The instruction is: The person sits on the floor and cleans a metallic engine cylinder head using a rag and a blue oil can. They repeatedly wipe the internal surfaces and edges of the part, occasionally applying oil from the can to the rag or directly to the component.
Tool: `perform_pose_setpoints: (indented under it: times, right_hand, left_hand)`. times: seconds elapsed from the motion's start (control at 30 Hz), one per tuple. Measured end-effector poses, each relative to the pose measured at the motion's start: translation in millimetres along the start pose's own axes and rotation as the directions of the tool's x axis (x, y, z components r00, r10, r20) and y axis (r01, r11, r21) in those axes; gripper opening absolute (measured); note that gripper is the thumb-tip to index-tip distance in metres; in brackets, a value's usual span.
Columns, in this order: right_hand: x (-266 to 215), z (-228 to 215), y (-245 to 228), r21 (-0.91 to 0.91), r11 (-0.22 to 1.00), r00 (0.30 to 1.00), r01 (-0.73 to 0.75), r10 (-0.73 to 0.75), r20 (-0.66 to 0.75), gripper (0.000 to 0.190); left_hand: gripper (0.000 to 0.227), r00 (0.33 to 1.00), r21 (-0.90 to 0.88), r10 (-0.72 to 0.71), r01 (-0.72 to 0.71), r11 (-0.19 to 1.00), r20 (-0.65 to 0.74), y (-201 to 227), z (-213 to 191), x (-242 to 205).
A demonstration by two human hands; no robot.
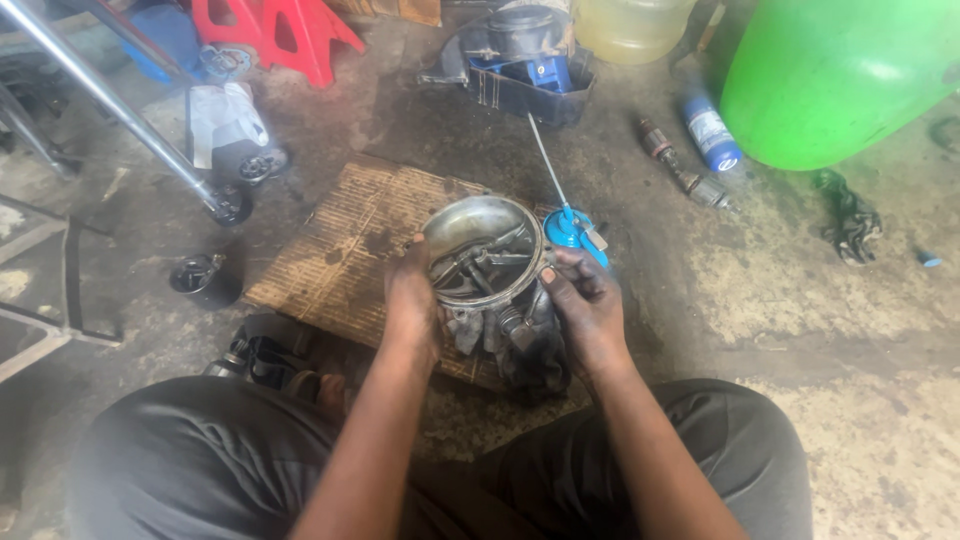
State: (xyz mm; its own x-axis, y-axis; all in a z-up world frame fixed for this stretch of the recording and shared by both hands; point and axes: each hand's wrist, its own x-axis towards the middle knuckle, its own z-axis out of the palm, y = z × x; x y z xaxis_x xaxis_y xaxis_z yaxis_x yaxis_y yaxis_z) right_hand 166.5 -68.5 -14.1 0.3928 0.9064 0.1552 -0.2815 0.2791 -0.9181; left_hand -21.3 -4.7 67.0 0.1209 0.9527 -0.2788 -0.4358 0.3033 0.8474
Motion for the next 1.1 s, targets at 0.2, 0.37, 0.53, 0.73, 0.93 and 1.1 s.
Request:
perform_pose_setpoints:
  times: [0.2,0.37,0.53,0.73,0.93,1.1]
  right_hand:
    - [-19,23,-9,-0.178,0.984,0.995,0.012,-0.028,-0.091,0.025]
    - [-23,40,-17,-0.164,0.985,0.998,0.058,-0.056,0.02,0.026]
    - [-17,35,-17,0.179,0.973,0.98,-0.146,0.117,0.162,0.044]
    - [-7,21,-8,0.191,0.95,0.962,-0.247,0.217,0.164,0.049]
    - [14,8,-21,-0.097,0.993,0.971,-0.067,0.043,-0.233,0.024]
    - [33,81,-61,-0.554,0.811,0.981,0.187,-0.18,0.067,0.035]
  left_hand:
    - [0.053,0.989,0.006,-0.137,0.137,0.991,0.053,3,-10,-5]
    - [0.055,0.999,-0.006,-0.027,0.027,1.0,0.018,-7,-34,0]
    - [0.071,0.98,0.106,0.141,-0.126,0.986,-0.142,-31,-47,17]
    - [0.074,0.967,0.129,0.187,-0.166,0.978,-0.172,-53,-53,33]
    - [0.055,0.933,-0.091,0.335,-0.348,0.933,-0.132,-88,-57,53]
    - [0.046,0.965,-0.093,0.205,-0.223,0.97,-0.164,-95,-45,65]
